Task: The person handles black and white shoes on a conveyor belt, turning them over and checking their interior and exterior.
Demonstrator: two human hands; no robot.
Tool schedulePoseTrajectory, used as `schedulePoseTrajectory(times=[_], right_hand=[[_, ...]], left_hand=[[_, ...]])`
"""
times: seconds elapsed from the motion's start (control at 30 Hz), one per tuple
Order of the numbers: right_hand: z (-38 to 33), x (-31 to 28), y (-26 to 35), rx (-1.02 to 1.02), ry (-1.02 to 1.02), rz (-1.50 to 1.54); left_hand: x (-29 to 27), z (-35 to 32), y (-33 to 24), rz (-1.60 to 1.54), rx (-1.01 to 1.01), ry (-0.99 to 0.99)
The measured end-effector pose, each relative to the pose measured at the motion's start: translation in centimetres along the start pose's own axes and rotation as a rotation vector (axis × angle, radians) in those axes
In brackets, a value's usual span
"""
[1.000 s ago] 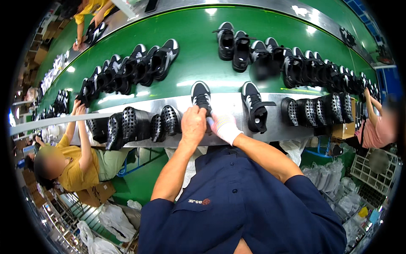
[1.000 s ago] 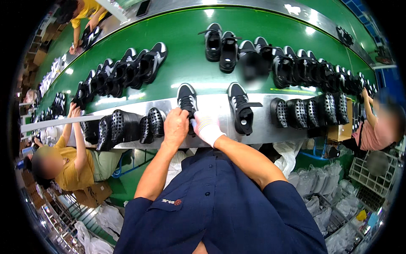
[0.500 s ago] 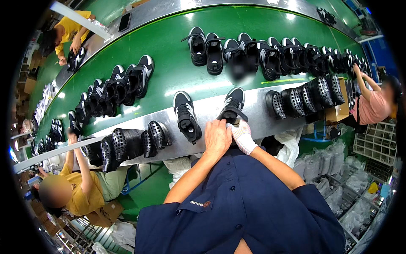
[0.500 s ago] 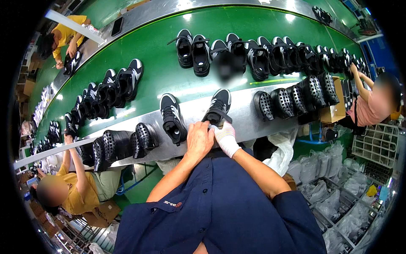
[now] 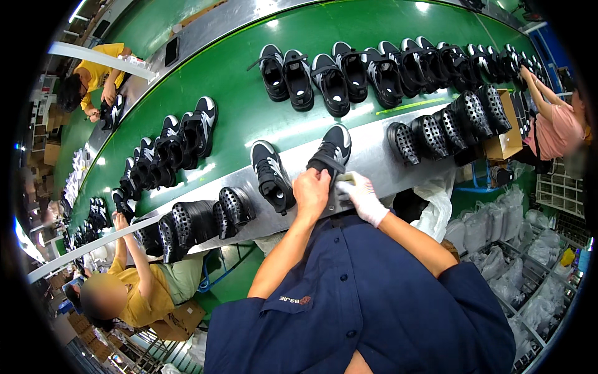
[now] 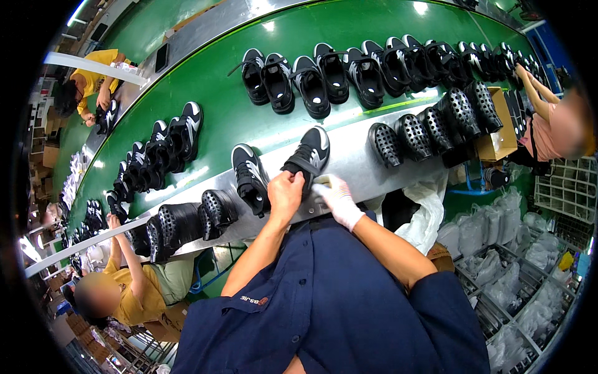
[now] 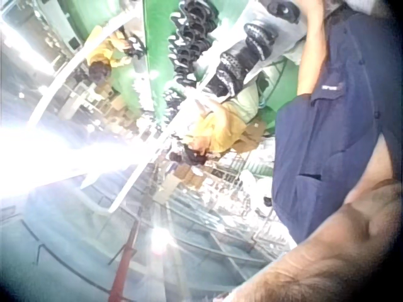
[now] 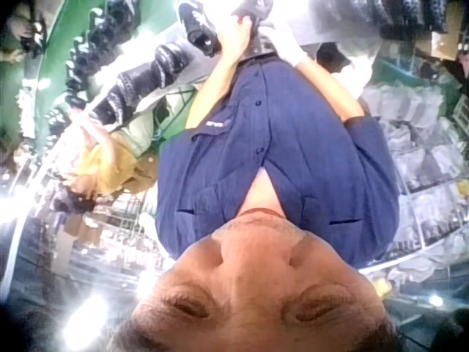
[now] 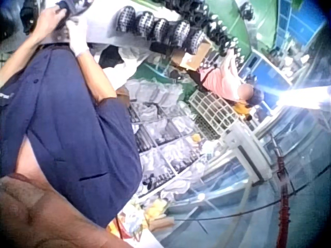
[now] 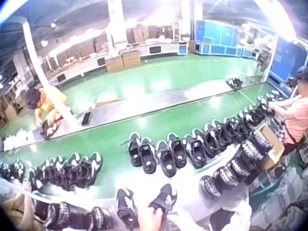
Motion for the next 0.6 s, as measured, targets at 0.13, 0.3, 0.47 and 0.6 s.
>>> schedulePoseTrajectory(times=[0.13,0.3,0.47,0.6], right_hand=[[-1.0,-2.0,4.3,-0.040,-0.054,0.151],[-1.3,0.4,7.8,0.035,0.032,0.013],[-0.5,1.5,7.4,0.065,0.111,-0.010],[-0.1,0.2,6.2,0.063,0.106,-0.018]], left_hand=[[0.4,-0.4,0.5,-0.412,-0.324,-0.013],[2.0,-1.9,1.5,-0.536,-0.440,-0.018],[2.1,-2.1,1.7,-0.543,-0.406,-0.054],[1.9,-2.6,1.4,-0.692,-0.394,-0.022]])
Point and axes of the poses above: each hand's wrist, its own z-axis towards the middle knuckle, its own x-axis out of the palm, y = z × x, the point moved 4 cm from there along z, towards the middle knuckle, and after that the axes turned 11 degrees about x, right-handed, at the moved point
